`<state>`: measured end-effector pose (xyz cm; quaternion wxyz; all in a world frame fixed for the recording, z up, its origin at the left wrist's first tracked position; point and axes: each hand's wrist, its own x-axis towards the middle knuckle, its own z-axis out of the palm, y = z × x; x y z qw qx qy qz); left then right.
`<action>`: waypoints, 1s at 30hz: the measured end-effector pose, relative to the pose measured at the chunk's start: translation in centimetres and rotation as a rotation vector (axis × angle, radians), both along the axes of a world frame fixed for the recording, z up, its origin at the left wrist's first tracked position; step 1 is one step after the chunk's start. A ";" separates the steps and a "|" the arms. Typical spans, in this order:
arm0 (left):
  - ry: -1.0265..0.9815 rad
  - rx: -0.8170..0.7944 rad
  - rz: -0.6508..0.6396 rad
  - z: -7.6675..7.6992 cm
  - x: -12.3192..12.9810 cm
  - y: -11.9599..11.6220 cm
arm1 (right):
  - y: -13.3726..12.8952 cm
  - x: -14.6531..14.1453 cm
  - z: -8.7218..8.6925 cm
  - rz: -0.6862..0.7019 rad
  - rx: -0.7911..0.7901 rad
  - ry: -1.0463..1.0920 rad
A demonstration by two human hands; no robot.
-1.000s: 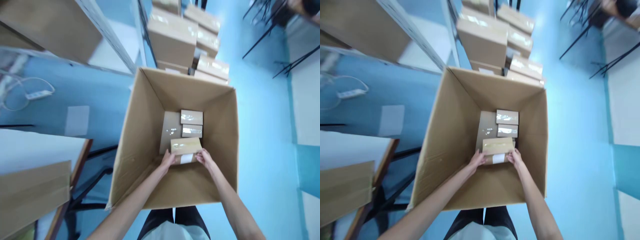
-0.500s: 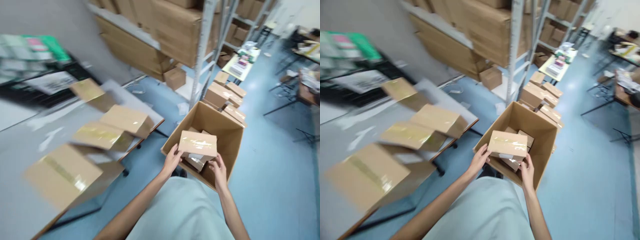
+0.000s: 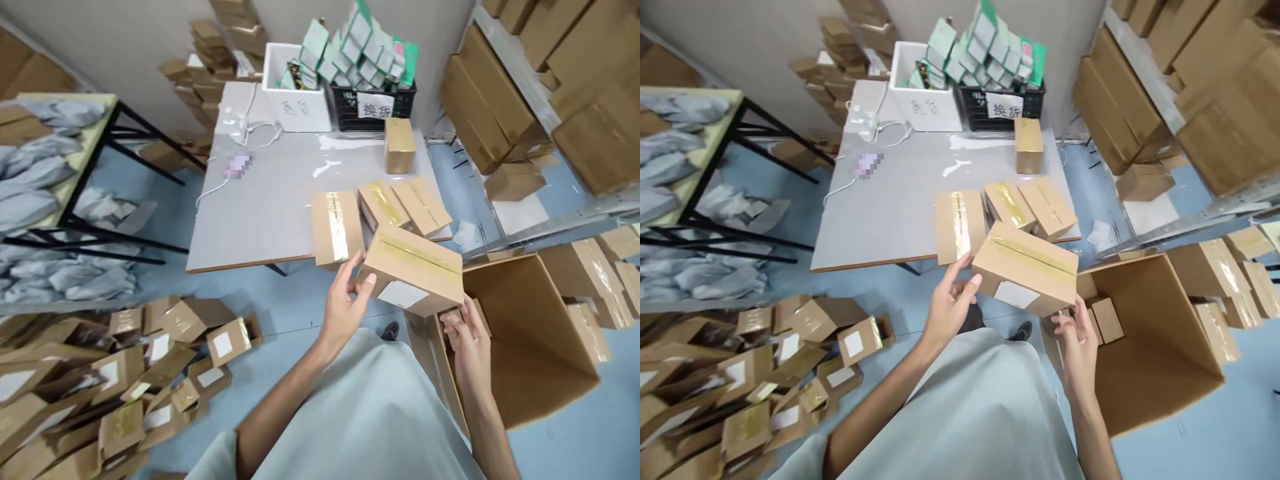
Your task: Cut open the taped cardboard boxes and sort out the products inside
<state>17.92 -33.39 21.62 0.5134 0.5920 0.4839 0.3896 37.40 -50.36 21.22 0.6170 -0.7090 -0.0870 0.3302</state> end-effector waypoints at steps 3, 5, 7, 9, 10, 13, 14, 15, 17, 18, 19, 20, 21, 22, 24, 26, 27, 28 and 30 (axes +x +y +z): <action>0.026 -0.012 0.121 0.9 -5.3 4.5 | 6.7 -3.9 0.8 0.079 0.001 0.003; 0.043 -0.030 0.186 1.3 -8.8 7.7 | 10.9 -6.7 1.2 0.141 -0.003 0.008; 0.073 -0.028 0.233 1.7 -12.2 10.9 | 14.8 -9.5 1.7 0.200 -0.013 0.011; 0.114 -0.011 0.260 2.1 -15.3 14.1 | 18.3 -12.3 2.0 0.242 -0.026 0.026; 0.133 -0.003 0.267 2.3 -16.7 15.7 | 19.8 -13.6 2.2 0.255 -0.029 0.042; 0.172 0.010 0.271 2.9 -20.1 20.4 | 23.7 -17.1 3.0 0.273 -0.035 0.103; 0.181 0.015 0.272 3.2 -21.0 21.8 | 24.8 -18.1 3.3 0.284 -0.039 0.119; 0.189 0.023 0.278 3.4 -21.7 23.3 | 25.7 -18.9 3.5 0.305 -0.044 0.133; 0.205 0.051 0.305 3.8 -22.9 25.8 | 27.5 -20.2 4.0 0.375 -0.050 0.164; 0.214 0.067 0.326 3.9 -23.3 26.9 | 28.3 -20.6 4.1 0.417 -0.047 0.184; 0.223 0.083 0.349 4.0 -23.7 27.9 | 29.1 -20.8 4.1 0.459 -0.041 0.207; 0.232 0.099 0.373 4.1 -24.0 28.7 | 29.9 -21.0 4.0 0.498 -0.033 0.234; 0.245 0.115 0.398 4.1 -24.4 29.3 | 30.8 -21.0 3.8 0.535 -0.025 0.262; 0.260 0.127 0.422 4.1 -24.7 29.9 | 31.6 -21.0 3.5 0.571 -0.019 0.291; 0.297 0.140 0.469 3.9 -25.5 30.7 | 33.1 -21.0 2.6 0.644 -0.013 0.360; 0.334 0.132 0.499 3.6 -26.3 31.5 | 34.6 -21.1 1.4 0.703 -0.011 0.440; 0.348 0.123 0.503 3.3 -26.6 31.9 | 35.2 -21.3 0.7 0.727 -0.014 0.483; 0.358 0.114 0.501 3.0 -27.0 32.5 | 35.7 -21.6 -0.1 0.743 -0.021 0.527; 0.371 0.092 0.477 2.1 -27.5 34.0 | 36.4 -22.5 -1.5 0.746 -0.039 0.612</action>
